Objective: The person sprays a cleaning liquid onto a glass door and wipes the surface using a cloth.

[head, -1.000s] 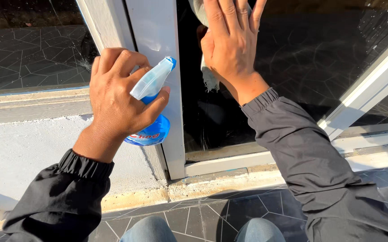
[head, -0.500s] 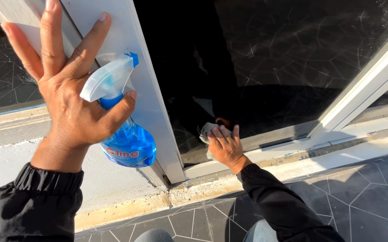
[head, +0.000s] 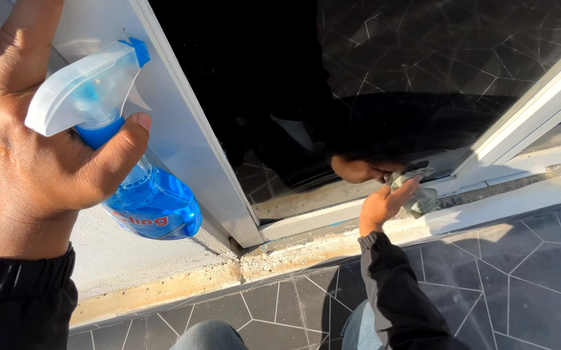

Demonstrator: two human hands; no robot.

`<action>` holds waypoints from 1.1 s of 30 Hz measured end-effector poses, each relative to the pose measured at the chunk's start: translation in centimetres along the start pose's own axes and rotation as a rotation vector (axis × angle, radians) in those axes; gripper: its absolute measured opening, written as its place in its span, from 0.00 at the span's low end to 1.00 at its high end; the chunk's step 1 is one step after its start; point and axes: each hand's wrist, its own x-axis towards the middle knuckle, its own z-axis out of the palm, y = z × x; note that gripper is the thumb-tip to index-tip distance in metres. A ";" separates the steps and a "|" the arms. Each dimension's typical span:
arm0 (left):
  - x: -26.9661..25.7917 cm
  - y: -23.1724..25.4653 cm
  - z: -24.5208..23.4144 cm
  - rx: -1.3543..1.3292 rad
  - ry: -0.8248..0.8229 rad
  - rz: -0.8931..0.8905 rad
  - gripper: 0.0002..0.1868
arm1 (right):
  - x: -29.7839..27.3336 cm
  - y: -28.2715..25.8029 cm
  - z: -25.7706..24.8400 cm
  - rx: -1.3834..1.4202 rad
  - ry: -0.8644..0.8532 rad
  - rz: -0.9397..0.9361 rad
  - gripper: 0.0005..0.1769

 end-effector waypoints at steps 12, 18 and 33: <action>0.7 0.2 -0.1 -0.102 0.024 0.029 0.23 | -22.0 -11.1 0.5 0.033 -0.567 -0.333 0.30; 0.7 0.3 0.7 -0.466 -0.033 -0.126 0.36 | -16.3 -6.0 1.1 -0.245 -0.497 -0.488 0.28; -4.2 -3.1 4.0 -0.655 -0.185 -0.324 0.09 | 9.9 -3.0 -1.9 1.092 -0.010 0.305 0.35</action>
